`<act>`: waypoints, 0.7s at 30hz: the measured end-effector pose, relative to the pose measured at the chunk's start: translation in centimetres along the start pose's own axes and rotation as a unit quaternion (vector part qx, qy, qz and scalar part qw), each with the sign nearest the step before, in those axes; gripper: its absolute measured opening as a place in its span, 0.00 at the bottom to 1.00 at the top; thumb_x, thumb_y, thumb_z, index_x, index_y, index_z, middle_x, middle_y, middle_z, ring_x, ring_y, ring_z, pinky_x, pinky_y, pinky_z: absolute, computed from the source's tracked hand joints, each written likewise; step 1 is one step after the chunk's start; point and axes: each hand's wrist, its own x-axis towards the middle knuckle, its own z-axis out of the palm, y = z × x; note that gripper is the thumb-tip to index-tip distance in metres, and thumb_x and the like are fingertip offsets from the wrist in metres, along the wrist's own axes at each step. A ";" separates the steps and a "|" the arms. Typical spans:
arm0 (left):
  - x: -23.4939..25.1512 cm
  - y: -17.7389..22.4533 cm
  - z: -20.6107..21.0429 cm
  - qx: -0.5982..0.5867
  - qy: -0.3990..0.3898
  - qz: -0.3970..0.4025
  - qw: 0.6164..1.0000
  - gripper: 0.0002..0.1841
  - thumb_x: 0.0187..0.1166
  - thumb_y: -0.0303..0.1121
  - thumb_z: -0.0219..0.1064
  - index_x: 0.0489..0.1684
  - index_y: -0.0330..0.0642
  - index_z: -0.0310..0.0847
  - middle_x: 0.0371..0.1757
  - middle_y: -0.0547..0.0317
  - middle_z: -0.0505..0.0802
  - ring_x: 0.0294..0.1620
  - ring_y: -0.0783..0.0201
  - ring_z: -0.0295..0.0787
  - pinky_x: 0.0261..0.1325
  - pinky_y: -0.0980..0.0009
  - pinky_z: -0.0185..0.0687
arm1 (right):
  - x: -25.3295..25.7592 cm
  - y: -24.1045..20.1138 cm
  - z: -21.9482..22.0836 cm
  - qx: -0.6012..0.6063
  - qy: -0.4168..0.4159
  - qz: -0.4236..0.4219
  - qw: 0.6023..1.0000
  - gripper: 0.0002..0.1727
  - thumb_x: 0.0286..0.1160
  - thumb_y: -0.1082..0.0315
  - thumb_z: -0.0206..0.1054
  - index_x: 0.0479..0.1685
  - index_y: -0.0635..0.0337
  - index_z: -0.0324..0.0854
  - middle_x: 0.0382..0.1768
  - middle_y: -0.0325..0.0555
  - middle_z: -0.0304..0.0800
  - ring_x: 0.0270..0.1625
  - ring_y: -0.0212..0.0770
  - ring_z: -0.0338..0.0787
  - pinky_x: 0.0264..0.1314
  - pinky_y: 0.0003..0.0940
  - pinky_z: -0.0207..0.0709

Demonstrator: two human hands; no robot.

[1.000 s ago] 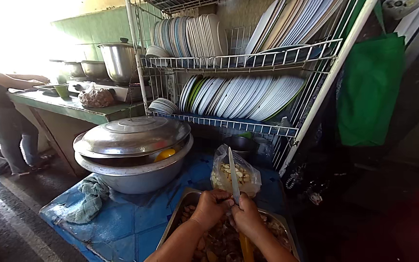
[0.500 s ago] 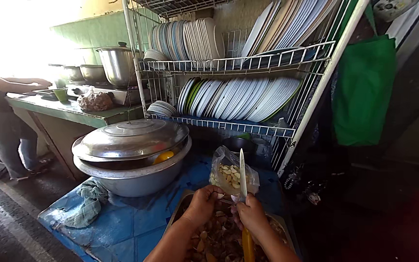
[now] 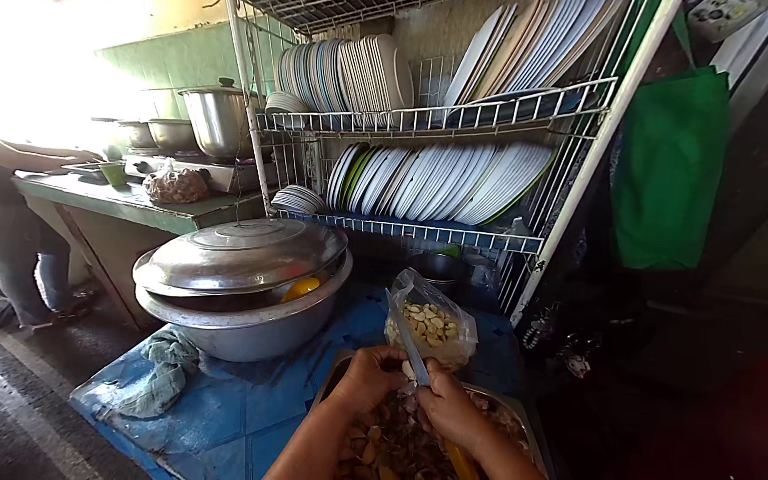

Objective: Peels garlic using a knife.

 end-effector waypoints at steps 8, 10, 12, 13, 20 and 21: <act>-0.4 0.6 1.3 -0.119 0.026 -0.039 0.992 0.11 0.72 0.18 0.73 0.50 0.29 0.86 0.43 0.53 0.93 0.41 0.67 0.91 0.49 0.72 0.89 | 0.3 0.1 0.3 -0.037 0.070 -0.015 0.997 0.17 0.85 0.73 0.51 0.70 0.65 0.63 0.38 0.48 0.83 0.27 0.39 0.85 0.33 0.37 0.83; -0.5 0.7 1.5 -0.101 0.026 -0.030 0.994 0.09 0.74 0.21 0.73 0.49 0.30 0.88 0.43 0.53 0.94 0.41 0.68 0.91 0.50 0.72 0.89 | 0.4 0.1 0.4 -0.042 0.079 -0.010 0.996 0.16 0.85 0.73 0.52 0.68 0.65 0.64 0.38 0.48 0.84 0.28 0.38 0.86 0.34 0.36 0.83; -0.6 0.8 1.6 -0.099 0.034 -0.017 0.994 0.09 0.75 0.25 0.74 0.48 0.30 0.88 0.42 0.54 0.94 0.40 0.68 0.92 0.50 0.72 0.89 | 0.4 0.1 0.4 -0.044 0.084 -0.015 0.995 0.15 0.85 0.74 0.53 0.66 0.66 0.66 0.38 0.47 0.85 0.28 0.38 0.87 0.35 0.36 0.84; -0.6 0.8 1.6 -0.100 0.039 -0.011 0.994 0.10 0.76 0.26 0.75 0.49 0.30 0.88 0.41 0.53 0.94 0.39 0.67 0.92 0.49 0.72 0.90 | 0.4 0.1 0.4 -0.046 0.087 -0.019 0.995 0.15 0.84 0.74 0.54 0.66 0.66 0.67 0.37 0.48 0.85 0.28 0.39 0.87 0.35 0.37 0.84; -0.6 0.7 1.5 -0.073 0.044 0.011 0.996 0.08 0.71 0.24 0.78 0.43 0.32 0.87 0.36 0.56 0.93 0.35 0.69 0.91 0.44 0.73 0.90 | 0.4 0.0 0.5 -0.055 0.094 -0.021 0.994 0.15 0.84 0.73 0.53 0.66 0.67 0.68 0.36 0.48 0.85 0.29 0.39 0.88 0.37 0.38 0.85; -0.6 0.9 1.5 -0.081 0.044 0.004 0.996 0.07 0.73 0.22 0.75 0.44 0.31 0.86 0.36 0.55 0.93 0.34 0.68 0.92 0.44 0.73 0.90 | 0.4 0.0 0.4 -0.048 0.092 -0.022 0.994 0.15 0.84 0.74 0.53 0.66 0.67 0.68 0.37 0.48 0.85 0.29 0.39 0.87 0.36 0.37 0.84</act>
